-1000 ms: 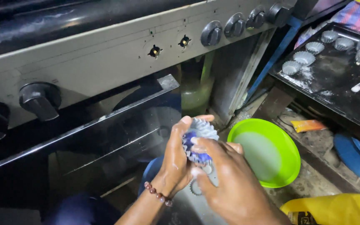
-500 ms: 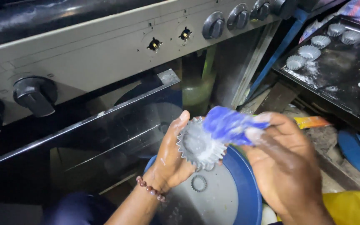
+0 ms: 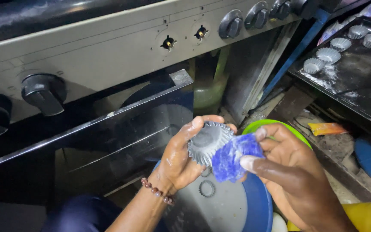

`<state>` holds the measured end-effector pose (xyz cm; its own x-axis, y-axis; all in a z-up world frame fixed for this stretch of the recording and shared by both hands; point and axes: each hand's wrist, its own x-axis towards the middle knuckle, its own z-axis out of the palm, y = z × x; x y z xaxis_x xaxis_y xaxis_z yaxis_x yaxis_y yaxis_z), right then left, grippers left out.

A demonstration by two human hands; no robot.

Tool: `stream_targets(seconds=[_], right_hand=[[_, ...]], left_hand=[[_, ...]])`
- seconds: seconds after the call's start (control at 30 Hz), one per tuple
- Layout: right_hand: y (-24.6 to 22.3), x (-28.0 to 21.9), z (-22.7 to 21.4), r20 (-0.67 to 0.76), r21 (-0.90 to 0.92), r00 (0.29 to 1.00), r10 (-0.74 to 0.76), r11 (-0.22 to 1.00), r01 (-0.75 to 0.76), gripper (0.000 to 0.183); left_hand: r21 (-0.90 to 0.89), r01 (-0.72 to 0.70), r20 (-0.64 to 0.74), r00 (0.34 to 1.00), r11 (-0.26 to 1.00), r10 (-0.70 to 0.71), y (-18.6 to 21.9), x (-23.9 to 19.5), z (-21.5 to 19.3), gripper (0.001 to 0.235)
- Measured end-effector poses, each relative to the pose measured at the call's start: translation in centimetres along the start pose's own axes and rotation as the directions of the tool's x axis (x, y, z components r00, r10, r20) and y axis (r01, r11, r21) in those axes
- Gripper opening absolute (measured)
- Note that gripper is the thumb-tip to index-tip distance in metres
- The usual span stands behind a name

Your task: The person scrubs a fluted metal baking mold with a blue sponge over a basin of soapy water, repeatedly rinsing and wiping the mold's interior and exterior surfaces. The person continues the same scrubbing motion throughout the clip.

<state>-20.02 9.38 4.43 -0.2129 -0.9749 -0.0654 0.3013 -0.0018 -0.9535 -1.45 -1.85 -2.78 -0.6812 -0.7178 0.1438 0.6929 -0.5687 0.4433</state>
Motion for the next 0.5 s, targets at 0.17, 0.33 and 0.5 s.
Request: stream_targets(seconds=[0.17,0.33,0.5], right_hand=[[1.9,0.7,0.6,-0.128,-0.297,0.989,-0.076,0.954,0.035,0.024],[4.6,1.0,2.2,-0.055,-0.476,0.983,-0.174,0.87,0.127,0.027],[7.1,0.7,4.5,0.148,-0.884,0.766,-0.626,0.264,0.387,0.009]], left_hand=[[0.297,0.007,-0.192,0.98,0.955,0.053,0.9,0.0,1.4,0.053],[0.415,0.052,-0.273,0.959,0.908,0.07,0.8,0.0,3.2,0.058],[0.397,0.052,-0.307,0.949,0.916,0.079,-0.2,0.0,4.2,0.047]])
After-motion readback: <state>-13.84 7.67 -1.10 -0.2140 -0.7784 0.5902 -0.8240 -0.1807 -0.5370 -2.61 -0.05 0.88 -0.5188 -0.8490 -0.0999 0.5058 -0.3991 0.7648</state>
